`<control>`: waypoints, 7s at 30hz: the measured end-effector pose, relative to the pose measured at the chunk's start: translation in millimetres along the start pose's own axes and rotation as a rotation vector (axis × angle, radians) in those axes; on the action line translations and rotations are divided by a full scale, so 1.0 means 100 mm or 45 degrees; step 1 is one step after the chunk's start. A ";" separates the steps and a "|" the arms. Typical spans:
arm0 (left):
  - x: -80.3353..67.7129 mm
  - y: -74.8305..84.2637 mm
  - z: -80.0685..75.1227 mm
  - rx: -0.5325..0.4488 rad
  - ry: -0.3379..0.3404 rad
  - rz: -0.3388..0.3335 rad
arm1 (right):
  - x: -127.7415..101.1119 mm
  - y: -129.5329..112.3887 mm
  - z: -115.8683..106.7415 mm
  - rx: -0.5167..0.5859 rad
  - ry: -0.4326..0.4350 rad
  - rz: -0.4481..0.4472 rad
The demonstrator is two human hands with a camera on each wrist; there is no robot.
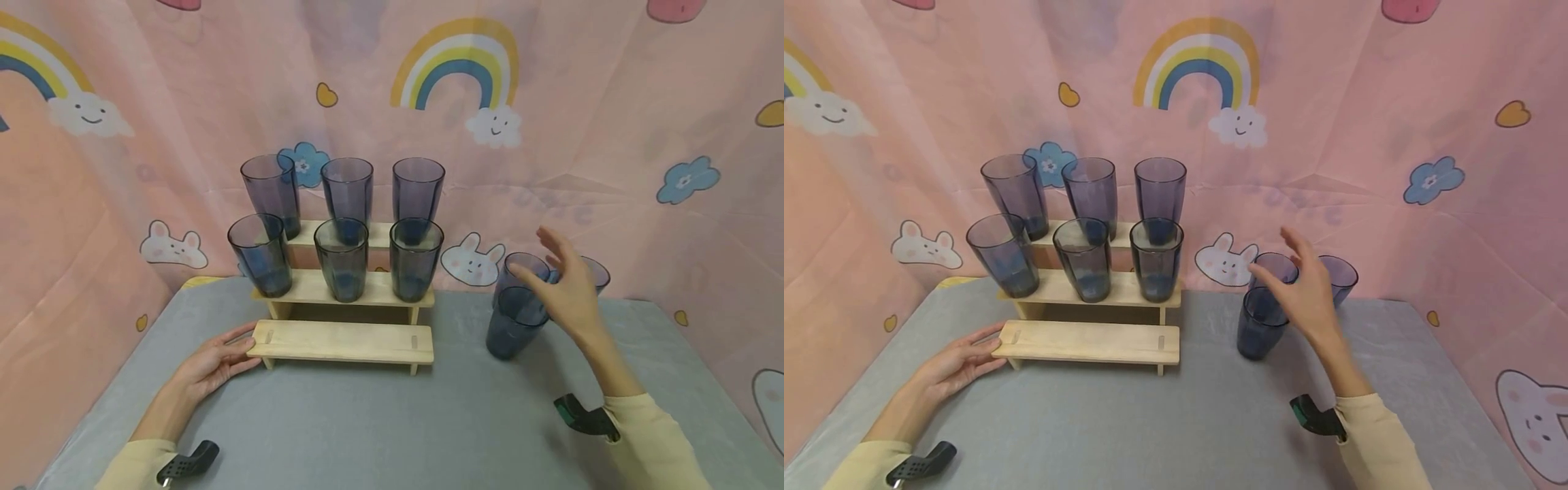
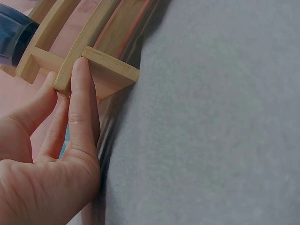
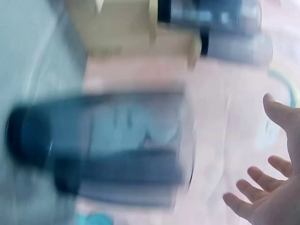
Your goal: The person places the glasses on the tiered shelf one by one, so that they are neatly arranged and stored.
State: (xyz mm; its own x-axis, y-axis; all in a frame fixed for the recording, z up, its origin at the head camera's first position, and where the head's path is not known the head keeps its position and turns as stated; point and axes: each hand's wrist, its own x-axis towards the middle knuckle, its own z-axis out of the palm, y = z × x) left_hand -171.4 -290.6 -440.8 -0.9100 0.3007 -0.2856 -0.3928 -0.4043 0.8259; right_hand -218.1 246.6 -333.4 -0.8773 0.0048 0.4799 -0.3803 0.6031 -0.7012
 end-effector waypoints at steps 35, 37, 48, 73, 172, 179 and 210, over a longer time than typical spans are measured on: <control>0.00 0.00 0.00 -0.014 0.006 -0.005 | -0.28 1.34 -0.37 0.082 0.179 0.599; 0.00 0.01 0.00 -0.010 0.009 -0.007 | -0.31 1.30 -0.39 0.067 0.208 0.591; 0.02 -0.01 -0.02 -0.001 0.026 -0.008 | -0.31 0.83 -0.60 0.020 0.399 0.404; 0.01 0.01 0.02 -0.014 0.027 -0.010 | -0.37 -0.09 -0.43 0.811 0.354 -0.088; 0.08 -0.02 -0.07 0.275 -0.030 0.032 | -0.58 -1.57 2.79 0.743 -0.391 -0.302; 0.06 0.00 -0.08 0.187 -0.029 0.043 | -0.57 -1.62 2.78 0.620 -0.389 -0.249; 0.02 0.00 -0.01 0.132 0.014 0.016 | -0.57 -1.72 2.63 0.437 -0.550 -0.030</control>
State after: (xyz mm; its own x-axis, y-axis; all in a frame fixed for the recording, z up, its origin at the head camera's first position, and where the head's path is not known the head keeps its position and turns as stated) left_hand -173.6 -290.4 -442.1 -0.9164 0.2865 -0.2797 -0.3659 -0.3160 0.8754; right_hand -179.9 -67.2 -378.9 -0.8803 -0.3768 0.2882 -0.4114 0.3039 -0.8593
